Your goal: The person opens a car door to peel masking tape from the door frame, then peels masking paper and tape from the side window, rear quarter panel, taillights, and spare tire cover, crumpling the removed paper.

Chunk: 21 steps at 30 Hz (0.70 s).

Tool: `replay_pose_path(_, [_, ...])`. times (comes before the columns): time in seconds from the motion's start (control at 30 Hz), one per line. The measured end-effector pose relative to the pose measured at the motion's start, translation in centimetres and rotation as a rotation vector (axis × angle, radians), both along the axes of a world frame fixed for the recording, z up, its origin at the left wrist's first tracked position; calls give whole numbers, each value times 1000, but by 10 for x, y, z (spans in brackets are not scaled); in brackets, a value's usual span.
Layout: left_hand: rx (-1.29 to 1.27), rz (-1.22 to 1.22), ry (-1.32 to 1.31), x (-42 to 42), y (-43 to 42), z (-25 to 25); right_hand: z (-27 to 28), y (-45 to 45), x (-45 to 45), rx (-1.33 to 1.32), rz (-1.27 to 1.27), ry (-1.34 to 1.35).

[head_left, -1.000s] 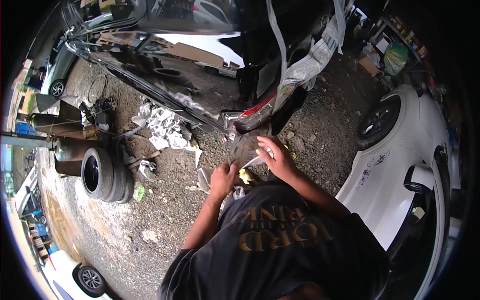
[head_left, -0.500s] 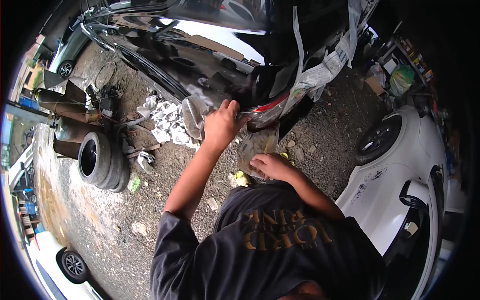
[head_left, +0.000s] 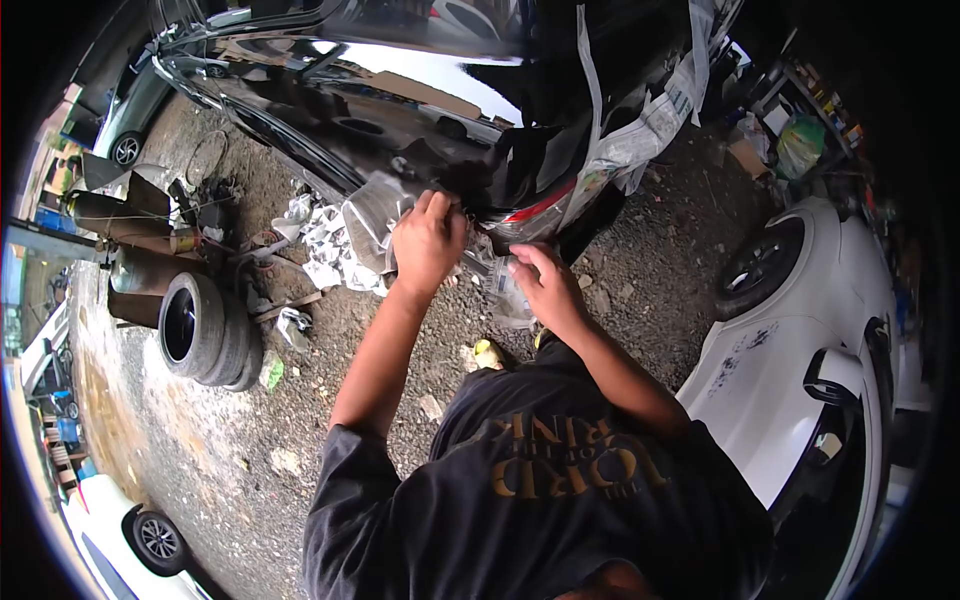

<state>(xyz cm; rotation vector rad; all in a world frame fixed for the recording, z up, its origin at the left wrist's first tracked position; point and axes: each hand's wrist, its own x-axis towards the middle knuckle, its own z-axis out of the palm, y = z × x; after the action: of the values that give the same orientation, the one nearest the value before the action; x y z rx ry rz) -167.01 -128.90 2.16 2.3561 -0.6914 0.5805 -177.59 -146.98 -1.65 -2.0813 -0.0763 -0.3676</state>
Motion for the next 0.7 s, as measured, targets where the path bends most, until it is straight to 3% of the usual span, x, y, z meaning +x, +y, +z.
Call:
replay_pose_path(0.07, [-85,-48,45,-15,-4,8,6,7,11,129,-33,64])
replay_pose_path(0.27, [21,-89,-61,-13,-10,-16,2,6,26,528,-13,201])
replay_pose_path(0.43, [-36,-127,-171,-6,-11,-30,9,6,26,511,-14,238])
replay_pose_path(0.7, [-367,9,101,-13,-28,-34,-1,26,48,546,-25,212])
